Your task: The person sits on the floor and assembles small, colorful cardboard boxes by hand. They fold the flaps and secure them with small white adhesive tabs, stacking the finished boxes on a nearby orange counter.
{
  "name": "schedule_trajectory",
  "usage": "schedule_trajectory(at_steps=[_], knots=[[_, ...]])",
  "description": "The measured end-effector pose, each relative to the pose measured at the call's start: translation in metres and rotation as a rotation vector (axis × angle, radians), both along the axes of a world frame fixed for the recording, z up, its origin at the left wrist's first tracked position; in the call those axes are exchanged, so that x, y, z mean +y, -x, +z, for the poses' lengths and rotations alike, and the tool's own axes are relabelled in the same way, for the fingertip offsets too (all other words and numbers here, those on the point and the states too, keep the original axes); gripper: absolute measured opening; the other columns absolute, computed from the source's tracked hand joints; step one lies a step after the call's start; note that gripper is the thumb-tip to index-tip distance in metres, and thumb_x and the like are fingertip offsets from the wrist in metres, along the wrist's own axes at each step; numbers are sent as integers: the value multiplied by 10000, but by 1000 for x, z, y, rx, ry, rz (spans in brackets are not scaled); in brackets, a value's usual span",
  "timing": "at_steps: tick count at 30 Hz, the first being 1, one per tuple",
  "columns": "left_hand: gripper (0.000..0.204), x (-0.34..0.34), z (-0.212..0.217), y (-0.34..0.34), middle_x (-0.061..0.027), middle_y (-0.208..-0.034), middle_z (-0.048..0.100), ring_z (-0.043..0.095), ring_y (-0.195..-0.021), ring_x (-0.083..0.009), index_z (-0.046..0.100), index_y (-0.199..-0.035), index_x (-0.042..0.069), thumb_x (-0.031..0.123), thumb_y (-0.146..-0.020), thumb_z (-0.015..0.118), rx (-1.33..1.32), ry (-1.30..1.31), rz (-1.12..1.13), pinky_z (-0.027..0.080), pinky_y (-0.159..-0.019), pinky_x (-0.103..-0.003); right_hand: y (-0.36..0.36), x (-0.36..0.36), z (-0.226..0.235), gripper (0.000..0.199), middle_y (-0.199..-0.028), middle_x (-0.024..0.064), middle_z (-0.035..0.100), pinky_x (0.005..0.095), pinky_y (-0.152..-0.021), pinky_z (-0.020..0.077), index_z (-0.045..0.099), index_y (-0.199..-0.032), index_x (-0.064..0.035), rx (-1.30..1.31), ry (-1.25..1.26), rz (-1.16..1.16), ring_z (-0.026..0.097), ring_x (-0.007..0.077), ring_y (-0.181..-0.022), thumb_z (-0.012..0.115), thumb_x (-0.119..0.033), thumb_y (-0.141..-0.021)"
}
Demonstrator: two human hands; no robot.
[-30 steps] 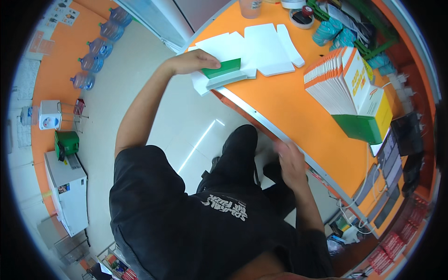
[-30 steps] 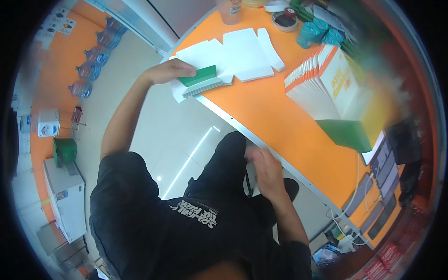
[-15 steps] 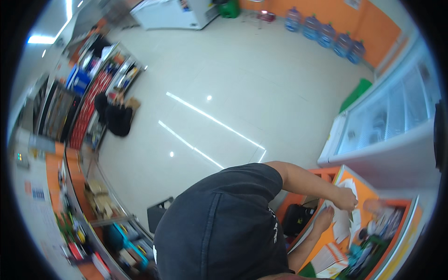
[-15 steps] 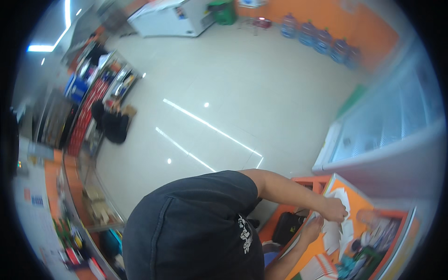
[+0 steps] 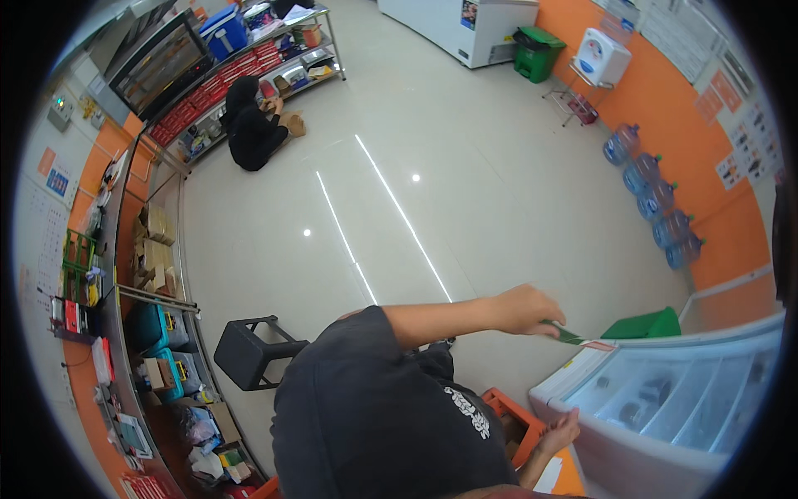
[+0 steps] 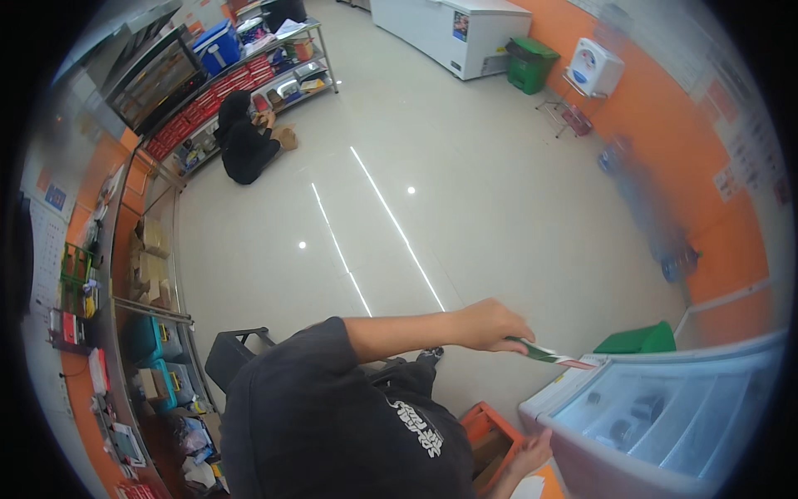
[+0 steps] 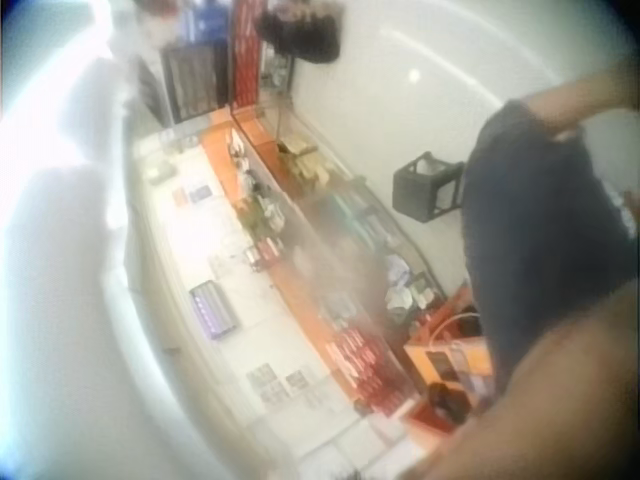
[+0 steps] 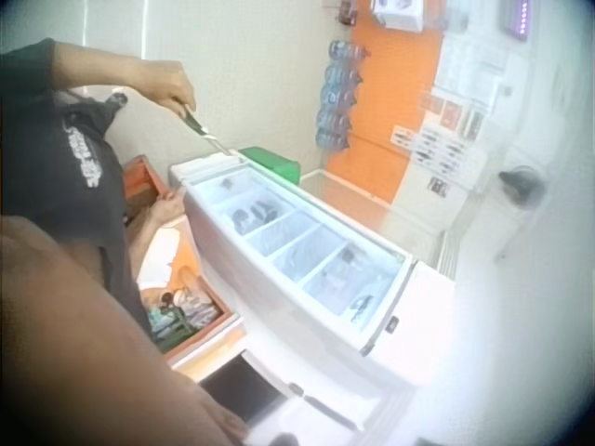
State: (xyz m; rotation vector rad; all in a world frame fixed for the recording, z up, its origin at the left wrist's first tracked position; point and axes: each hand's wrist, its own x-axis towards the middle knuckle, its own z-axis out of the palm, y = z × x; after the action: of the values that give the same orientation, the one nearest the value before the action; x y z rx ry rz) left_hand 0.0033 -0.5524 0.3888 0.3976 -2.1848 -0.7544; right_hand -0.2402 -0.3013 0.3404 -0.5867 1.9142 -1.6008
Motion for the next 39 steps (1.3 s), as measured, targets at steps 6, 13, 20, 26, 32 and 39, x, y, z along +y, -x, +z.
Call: schedule_trajectory(at_steps=[6,13,20,26,32,39], knots=[[340,-16,-20,-61,-77,-659,649,646,-569,-303,592,-1102,103,335,-903,741,-70,-326,145,508,-554,-400,-107,-197,100,213,-974,81,693,327,-845,487,680,-1088,36,459,-15,820,597,145,-911,647,-133,-963],[350,-67,-7,-101,-72,-669,648,643,-571,-246,564,-1112,89,321,-919,741,-35,-597,487,503,-572,-342,-138,-322,81,191,-898,57,712,295,-753,495,701,-1063,20,159,-175,1418,616,129,-820,696,-121,-935],[290,-183,-20,-162,-75,-864,694,649,-818,-130,626,-1102,33,297,-993,671,130,-805,487,528,-742,-317,-177,-475,49,150,-856,70,690,296,-743,495,670,-1012,12,263,46,1282,608,124,-802,687,-119,-940],[260,-306,-13,-170,-84,-922,709,659,-854,-128,667,-1065,30,283,-1011,636,79,-836,828,537,-763,-307,-204,-633,63,155,-864,139,707,342,-681,513,673,-1018,-19,446,46,1501,666,231,-744,691,-150,-936],[218,-424,6,-230,-62,-877,720,658,-792,-111,696,-1045,26,212,-936,728,182,-767,1246,537,-718,-281,-293,-781,70,141,-872,126,703,387,-627,527,665,-1003,-30,449,488,1671,665,312,-682,701,-132,-912],[233,-532,-25,-332,-63,-915,735,667,-814,-106,722,-1064,-15,185,-945,717,541,-939,1372,537,-742,-263,-449,-924,57,92,-926,103,683,372,-590,525,637,-968,-48,614,653,1883,669,297,-678,697,-85,-910]])
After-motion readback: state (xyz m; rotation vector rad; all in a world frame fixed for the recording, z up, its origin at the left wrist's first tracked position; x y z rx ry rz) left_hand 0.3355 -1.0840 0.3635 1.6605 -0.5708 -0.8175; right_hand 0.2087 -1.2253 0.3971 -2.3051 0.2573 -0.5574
